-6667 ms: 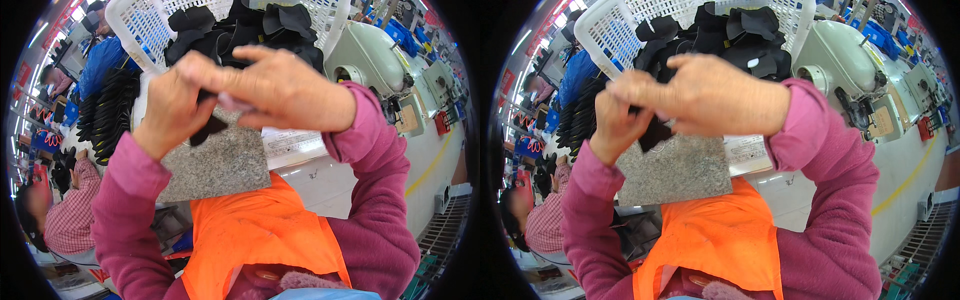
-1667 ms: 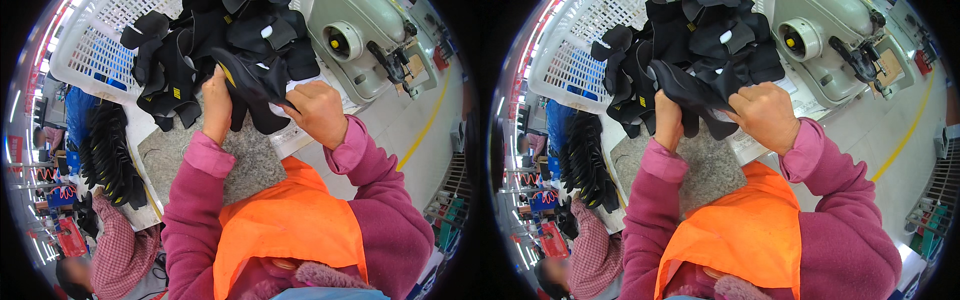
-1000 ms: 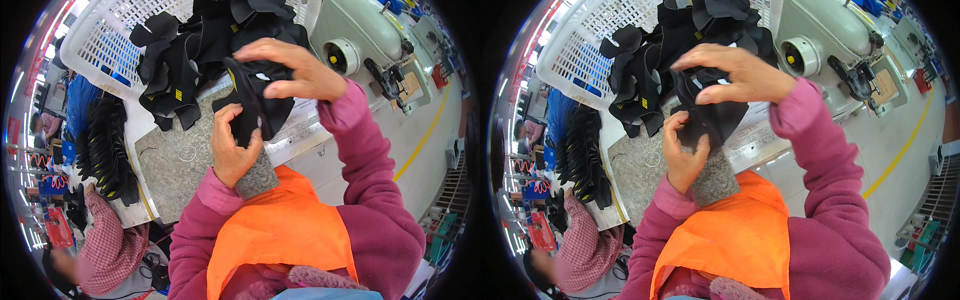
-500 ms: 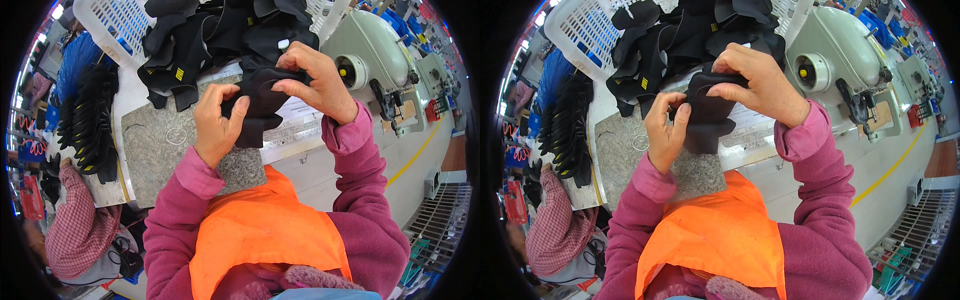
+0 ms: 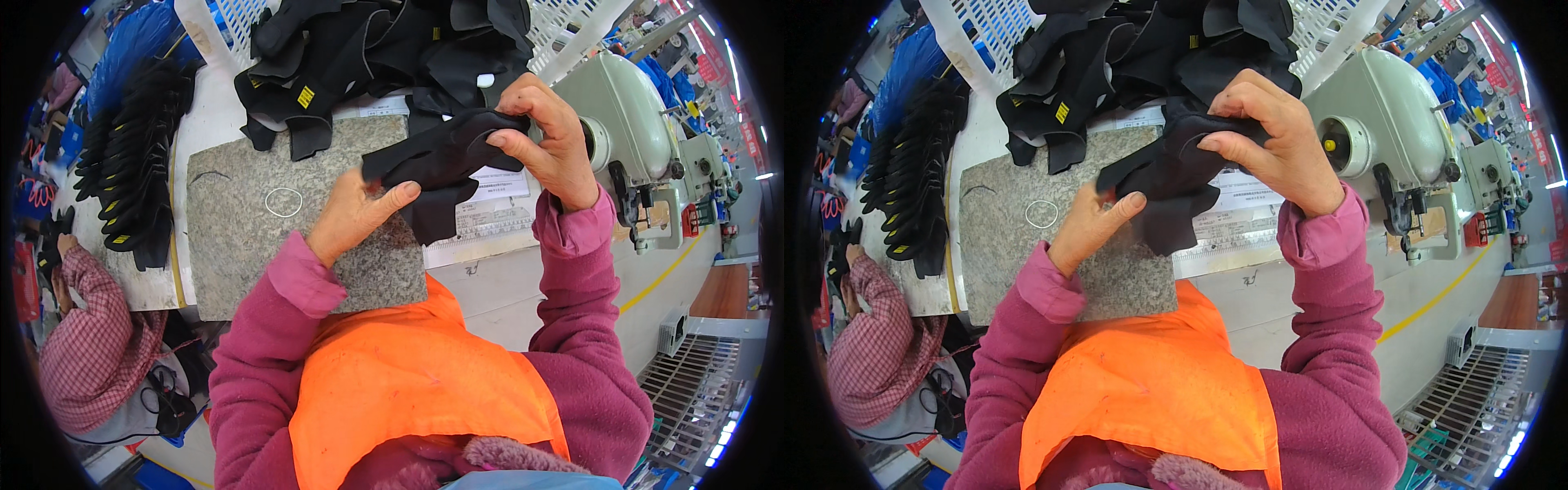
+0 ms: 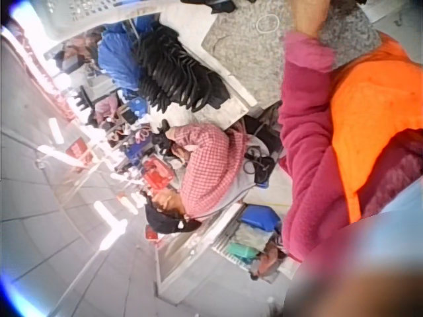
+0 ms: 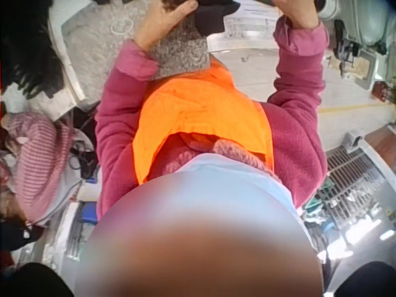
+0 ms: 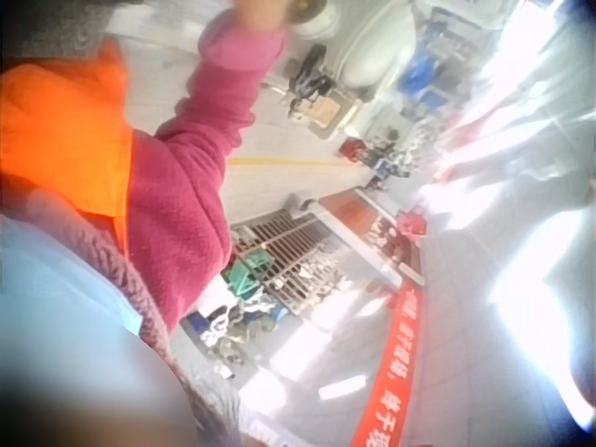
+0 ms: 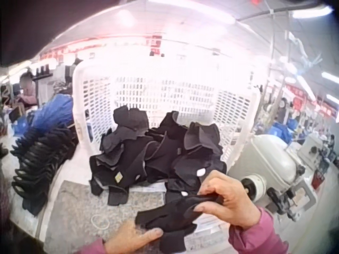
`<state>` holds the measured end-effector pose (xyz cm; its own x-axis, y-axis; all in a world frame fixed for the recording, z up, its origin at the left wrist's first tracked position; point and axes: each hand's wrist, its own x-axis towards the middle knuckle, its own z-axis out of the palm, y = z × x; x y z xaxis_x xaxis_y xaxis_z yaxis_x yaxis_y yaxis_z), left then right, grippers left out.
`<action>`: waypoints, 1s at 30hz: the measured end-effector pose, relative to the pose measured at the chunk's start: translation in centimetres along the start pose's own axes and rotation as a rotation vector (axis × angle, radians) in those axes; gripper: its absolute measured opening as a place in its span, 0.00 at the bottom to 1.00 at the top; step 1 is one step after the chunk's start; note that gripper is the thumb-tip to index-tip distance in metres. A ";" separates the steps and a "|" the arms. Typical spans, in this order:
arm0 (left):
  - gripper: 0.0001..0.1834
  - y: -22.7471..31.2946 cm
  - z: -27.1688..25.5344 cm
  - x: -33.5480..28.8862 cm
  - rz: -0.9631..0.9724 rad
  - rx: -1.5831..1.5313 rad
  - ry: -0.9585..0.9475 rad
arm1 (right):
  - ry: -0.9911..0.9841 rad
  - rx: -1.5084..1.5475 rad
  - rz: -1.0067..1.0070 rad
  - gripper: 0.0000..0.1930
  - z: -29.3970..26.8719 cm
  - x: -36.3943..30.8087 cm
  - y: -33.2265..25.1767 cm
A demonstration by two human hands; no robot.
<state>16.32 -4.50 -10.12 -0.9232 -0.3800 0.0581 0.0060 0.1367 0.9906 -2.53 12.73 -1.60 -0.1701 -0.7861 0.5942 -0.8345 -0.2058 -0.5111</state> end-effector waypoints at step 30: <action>0.17 5.5 0.8 6.4 0.627 0.676 0.133 | 0.070 -0.081 0.258 0.27 2.6 -1.9 -3.9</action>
<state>10.18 -5.44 -4.43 -0.7751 -0.1524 0.6132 0.2253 0.8401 0.4935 2.44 13.51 -2.40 -0.4162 -0.7636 0.4936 -0.7975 0.0458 -0.6015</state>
